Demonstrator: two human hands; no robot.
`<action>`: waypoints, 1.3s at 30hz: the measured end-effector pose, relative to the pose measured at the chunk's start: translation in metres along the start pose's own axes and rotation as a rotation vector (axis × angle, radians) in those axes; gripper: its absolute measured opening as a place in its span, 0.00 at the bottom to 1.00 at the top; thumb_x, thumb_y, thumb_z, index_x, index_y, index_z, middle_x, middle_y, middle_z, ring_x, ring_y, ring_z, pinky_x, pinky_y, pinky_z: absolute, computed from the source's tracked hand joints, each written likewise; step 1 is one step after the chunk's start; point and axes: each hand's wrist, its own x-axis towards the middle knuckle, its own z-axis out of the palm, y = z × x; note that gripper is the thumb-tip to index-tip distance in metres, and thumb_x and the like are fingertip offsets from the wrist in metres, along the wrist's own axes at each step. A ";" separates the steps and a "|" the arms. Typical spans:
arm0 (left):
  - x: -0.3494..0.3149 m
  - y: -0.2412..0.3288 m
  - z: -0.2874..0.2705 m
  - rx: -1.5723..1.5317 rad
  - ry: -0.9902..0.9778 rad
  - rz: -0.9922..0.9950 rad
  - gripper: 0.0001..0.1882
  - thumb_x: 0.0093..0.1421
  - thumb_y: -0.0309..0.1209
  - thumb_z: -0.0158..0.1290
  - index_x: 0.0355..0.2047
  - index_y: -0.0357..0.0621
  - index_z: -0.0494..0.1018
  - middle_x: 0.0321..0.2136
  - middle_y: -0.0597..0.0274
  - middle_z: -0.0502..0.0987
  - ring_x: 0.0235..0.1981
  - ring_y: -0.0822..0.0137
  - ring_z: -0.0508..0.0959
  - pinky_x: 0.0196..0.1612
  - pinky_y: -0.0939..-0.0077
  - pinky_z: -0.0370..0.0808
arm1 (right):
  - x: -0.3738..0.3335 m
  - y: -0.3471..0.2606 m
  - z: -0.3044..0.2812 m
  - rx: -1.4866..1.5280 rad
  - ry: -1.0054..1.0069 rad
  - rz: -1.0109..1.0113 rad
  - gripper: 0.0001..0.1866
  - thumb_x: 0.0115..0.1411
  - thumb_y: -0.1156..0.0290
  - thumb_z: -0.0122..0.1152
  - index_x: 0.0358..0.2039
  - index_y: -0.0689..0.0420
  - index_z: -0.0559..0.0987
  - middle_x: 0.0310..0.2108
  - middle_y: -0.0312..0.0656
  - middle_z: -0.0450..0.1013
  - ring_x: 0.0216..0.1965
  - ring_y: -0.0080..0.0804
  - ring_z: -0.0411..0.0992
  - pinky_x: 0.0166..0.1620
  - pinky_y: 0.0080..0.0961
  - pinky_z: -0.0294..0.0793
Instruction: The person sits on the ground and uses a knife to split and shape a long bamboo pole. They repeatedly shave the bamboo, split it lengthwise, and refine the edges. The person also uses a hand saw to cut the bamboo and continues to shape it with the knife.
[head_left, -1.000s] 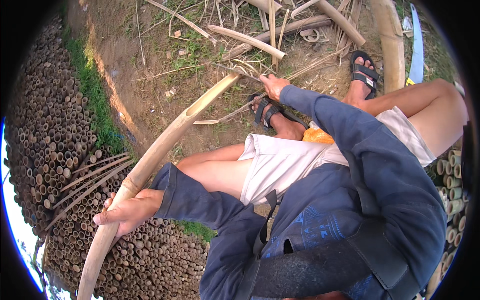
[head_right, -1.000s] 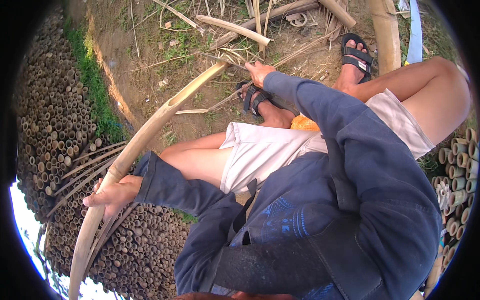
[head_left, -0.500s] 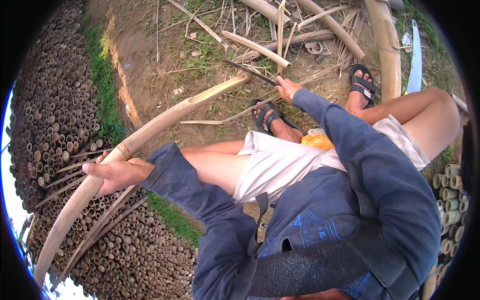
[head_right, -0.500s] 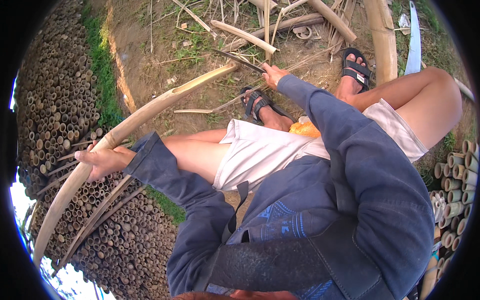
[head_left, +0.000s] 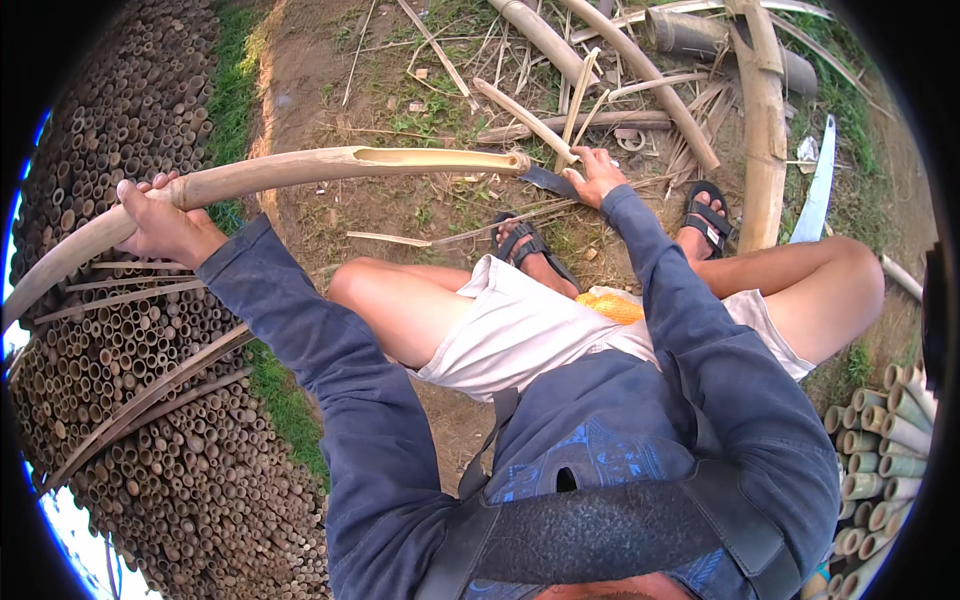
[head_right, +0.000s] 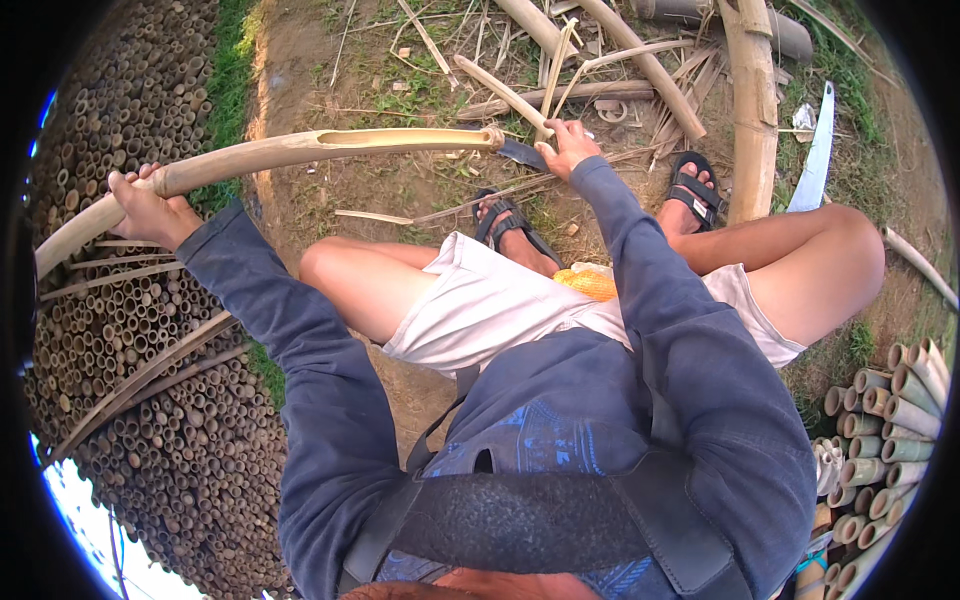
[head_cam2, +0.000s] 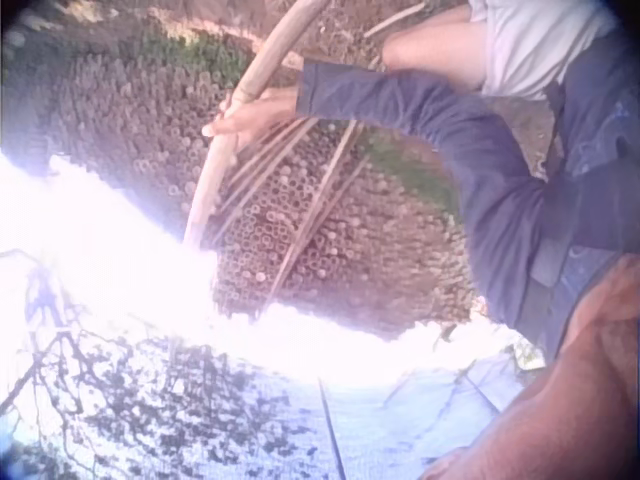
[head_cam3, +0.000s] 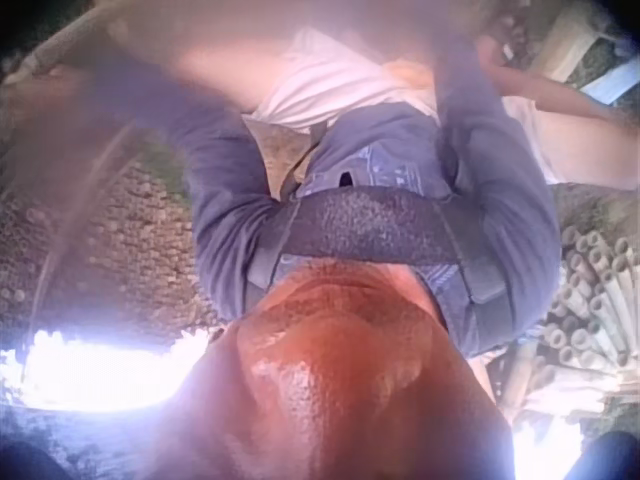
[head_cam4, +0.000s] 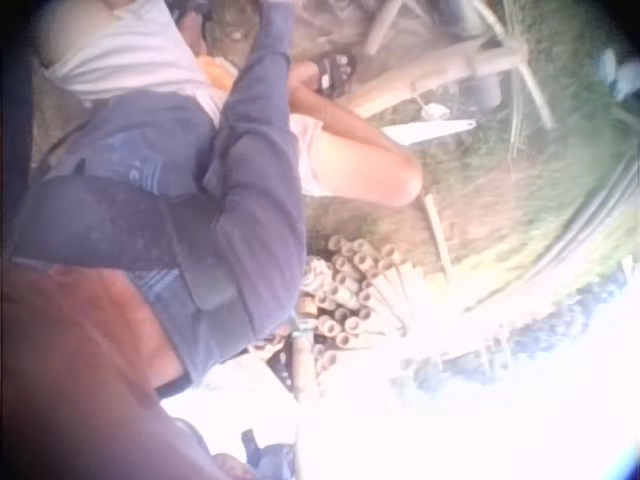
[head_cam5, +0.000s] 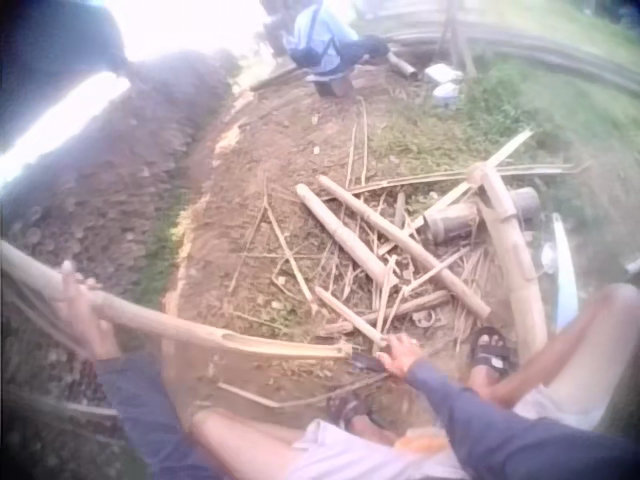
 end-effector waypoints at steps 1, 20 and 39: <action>0.013 0.002 0.003 -0.013 -0.015 -0.026 0.27 0.66 0.26 0.55 0.57 0.38 0.52 0.32 0.53 0.69 0.22 0.66 0.73 0.25 0.69 0.81 | 0.001 -0.014 -0.013 0.190 -0.008 -0.090 0.31 0.67 0.47 0.58 0.65 0.45 0.66 0.60 0.55 0.62 0.62 0.58 0.66 0.63 0.46 0.68; 0.036 -0.239 0.081 -0.005 -0.162 -0.722 0.24 0.63 0.30 0.61 0.48 0.26 0.60 0.24 0.44 0.77 0.20 0.51 0.80 0.26 0.54 0.82 | -0.199 -0.077 -0.221 0.912 -0.461 -0.253 0.33 0.70 0.48 0.56 0.65 0.58 0.66 0.54 0.41 0.69 0.57 0.28 0.64 0.62 0.30 0.61; -0.092 -0.374 0.033 -0.064 -0.260 -1.125 0.26 0.69 0.46 0.53 0.49 0.32 0.63 0.33 0.50 0.75 0.32 0.53 0.80 0.39 0.55 0.85 | -0.266 -0.043 -0.174 1.553 -0.631 -0.030 0.26 0.74 0.55 0.49 0.64 0.59 0.61 0.51 0.47 0.71 0.53 0.35 0.74 0.56 0.33 0.75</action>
